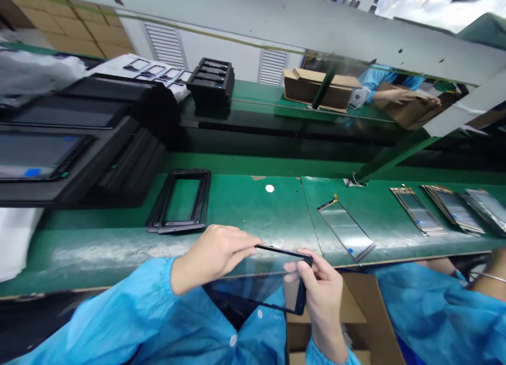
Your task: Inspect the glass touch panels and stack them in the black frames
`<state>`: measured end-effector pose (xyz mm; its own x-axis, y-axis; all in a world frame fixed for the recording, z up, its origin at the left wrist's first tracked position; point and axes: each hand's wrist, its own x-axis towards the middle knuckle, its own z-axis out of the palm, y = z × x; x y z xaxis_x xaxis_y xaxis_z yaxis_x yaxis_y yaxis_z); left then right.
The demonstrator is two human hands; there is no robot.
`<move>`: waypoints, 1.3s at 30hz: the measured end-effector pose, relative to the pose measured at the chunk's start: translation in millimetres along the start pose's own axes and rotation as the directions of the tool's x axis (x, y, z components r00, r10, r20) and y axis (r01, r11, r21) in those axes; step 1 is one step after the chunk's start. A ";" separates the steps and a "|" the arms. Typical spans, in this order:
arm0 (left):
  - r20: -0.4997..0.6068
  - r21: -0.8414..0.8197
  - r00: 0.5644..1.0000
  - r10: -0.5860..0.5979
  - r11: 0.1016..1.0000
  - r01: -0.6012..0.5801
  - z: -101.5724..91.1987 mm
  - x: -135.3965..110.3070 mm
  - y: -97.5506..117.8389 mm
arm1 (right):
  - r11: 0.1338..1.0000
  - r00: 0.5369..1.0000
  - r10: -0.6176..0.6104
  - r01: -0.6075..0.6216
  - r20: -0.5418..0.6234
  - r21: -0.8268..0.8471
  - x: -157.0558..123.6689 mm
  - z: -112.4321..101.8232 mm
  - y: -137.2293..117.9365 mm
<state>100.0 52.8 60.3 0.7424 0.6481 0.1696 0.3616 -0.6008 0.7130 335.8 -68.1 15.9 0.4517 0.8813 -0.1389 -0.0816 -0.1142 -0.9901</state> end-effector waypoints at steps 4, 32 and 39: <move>-0.405 -0.097 0.911 -0.083 0.994 0.047 -10.9 -11.7 1.1 | 0.985 0.994 0.054 -0.038 -0.092 0.169 13.5 2.8 7.2; -0.645 0.534 0.626 -0.439 0.328 0.779 -276.1 -41.8 -130.6 | 0.841 0.965 -0.200 0.082 -0.167 -0.535 121.2 -78.4 79.7; -0.448 0.541 0.731 -0.514 0.495 0.680 -193.4 -19.1 -130.3 | 0.302 0.913 -0.397 0.231 0.098 -0.925 140.3 -125.0 131.1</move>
<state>-70.4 209.2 95.8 0.1045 0.9926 0.0620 0.9888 -0.1104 0.1004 499.5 -16.7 -135.9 0.3571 0.8948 0.2681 0.9015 -0.2550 -0.3497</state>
